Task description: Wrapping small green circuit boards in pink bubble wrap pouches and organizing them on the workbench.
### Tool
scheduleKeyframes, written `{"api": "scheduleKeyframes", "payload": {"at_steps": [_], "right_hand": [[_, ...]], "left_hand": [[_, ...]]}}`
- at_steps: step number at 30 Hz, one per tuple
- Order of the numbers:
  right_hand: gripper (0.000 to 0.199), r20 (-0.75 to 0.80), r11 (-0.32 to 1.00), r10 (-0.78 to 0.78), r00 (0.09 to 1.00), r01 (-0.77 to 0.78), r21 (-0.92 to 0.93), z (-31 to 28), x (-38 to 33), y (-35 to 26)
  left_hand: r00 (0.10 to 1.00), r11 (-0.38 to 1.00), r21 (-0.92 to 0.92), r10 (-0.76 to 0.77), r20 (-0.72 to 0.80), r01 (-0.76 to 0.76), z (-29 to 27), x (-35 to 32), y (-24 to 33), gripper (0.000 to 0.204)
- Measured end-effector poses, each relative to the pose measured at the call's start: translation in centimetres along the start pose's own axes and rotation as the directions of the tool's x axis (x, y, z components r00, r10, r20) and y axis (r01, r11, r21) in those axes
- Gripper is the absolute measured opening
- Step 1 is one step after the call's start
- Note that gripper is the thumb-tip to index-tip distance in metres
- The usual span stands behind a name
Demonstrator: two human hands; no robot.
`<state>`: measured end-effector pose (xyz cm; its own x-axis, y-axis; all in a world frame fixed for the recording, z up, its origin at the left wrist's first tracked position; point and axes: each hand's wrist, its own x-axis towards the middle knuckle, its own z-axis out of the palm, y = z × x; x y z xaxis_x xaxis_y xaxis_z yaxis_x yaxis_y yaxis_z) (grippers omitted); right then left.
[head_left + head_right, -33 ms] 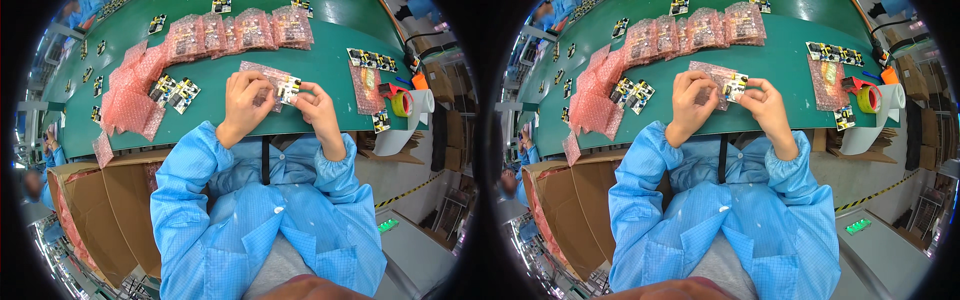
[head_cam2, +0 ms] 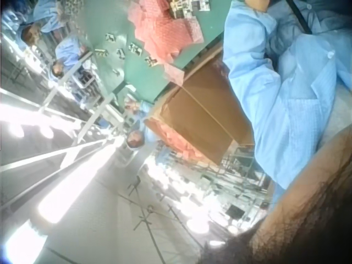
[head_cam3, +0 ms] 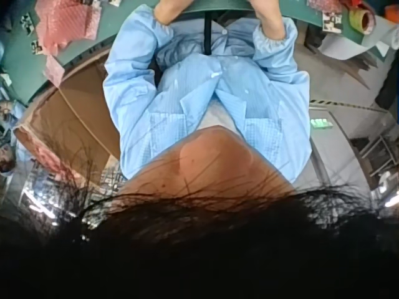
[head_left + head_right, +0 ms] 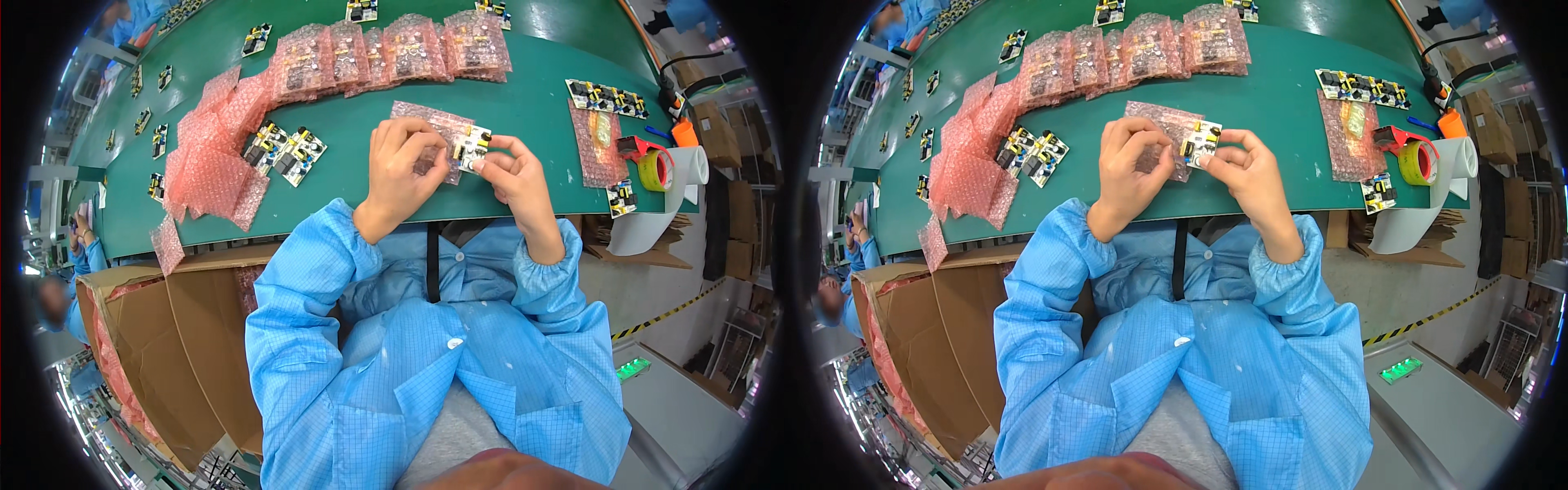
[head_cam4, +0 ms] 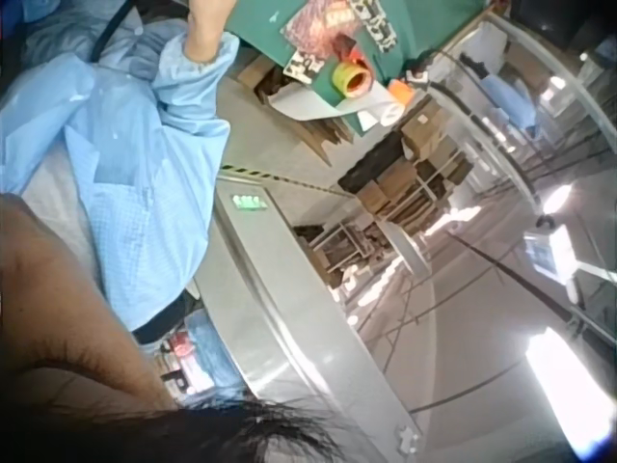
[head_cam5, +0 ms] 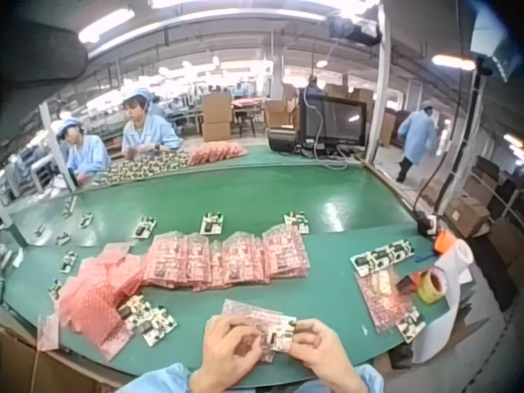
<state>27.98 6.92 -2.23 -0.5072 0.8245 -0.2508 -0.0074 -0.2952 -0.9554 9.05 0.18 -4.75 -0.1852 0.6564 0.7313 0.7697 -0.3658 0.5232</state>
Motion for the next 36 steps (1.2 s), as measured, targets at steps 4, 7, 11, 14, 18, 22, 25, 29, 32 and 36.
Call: {"api": "scheduleKeyframes", "payload": {"at_steps": [4, 7, 11, 14, 18, 22, 25, 29, 32, 36], "right_hand": [[0.042, 0.079, 0.998, 0.055, 0.995, -0.054, -0.007, -0.1, -0.3, 0.4], [0.039, 0.072, 0.998, 0.057, 0.996, -0.057, -0.013, 0.5, -0.6, 0.4], [0.042, 0.077, 0.998, 0.057, 0.995, -0.055, -0.032, 1.0, -0.5, 0.2], [0.044, 0.105, 0.998, 0.062, 0.993, -0.06, -0.024, 1.0, -0.4, 0.6], [0.044, 0.116, 0.999, 0.027, 0.993, -0.03, 0.032, 1.3, -0.9, 0.4], [0.047, 0.115, 0.991, 0.036, 0.993, -0.05, 0.12, 0.2, -0.7, 0.4], [0.047, 0.043, 0.979, 0.03, 0.999, -0.039, 0.202, -0.1, -0.8, 0.8], [0.047, 0.086, 0.982, -0.022, 0.996, 0.006, 0.19, -0.3, -0.7, 1.3], [0.047, 0.084, 0.958, -0.122, 0.989, 0.095, 0.27, -0.4, -0.9, 2.2], [0.043, 0.114, 0.962, -0.073, 0.991, 0.039, 0.27, -1.8, -1.8, 1.9]], "left_hand": [[0.997, 0.996, 0.057, 0.067, 0.036, -0.069, -0.5, -0.1, 0.0, 0.021], [0.997, 0.998, 0.027, 0.058, 0.046, -0.059, -0.9, -0.1, 0.3, 0.021], [0.995, 0.995, 0.004, 0.099, 0.027, -0.1, -1.2, 0.0, 1.0, 0.021], [0.994, 0.995, 0.008, 0.1, 0.051, -0.1, -1.8, 0.0, 1.3, 0.022], [0.989, 0.992, 0.014, 0.126, 0.073, -0.128, -1.5, 0.7, 1.7, 0.022], [0.985, 0.988, 0.036, 0.145, 0.093, -0.149, -1.6, 2.0, 1.9, 0.021], [0.982, 0.989, 0.023, 0.143, 0.122, -0.147, -1.7, 2.6, 2.6, 0.022], [0.963, 0.976, 0.107, 0.165, 0.212, -0.191, -1.2, 3.4, 3.8, 0.022], [0.958, 0.972, 0.131, 0.16, 0.238, -0.195, -1.2, 3.8, 3.8, 0.022], [0.928, 0.969, 0.09, 0.19, 0.321, -0.23, -0.2, 4.2, 4.9, 0.022]]}}
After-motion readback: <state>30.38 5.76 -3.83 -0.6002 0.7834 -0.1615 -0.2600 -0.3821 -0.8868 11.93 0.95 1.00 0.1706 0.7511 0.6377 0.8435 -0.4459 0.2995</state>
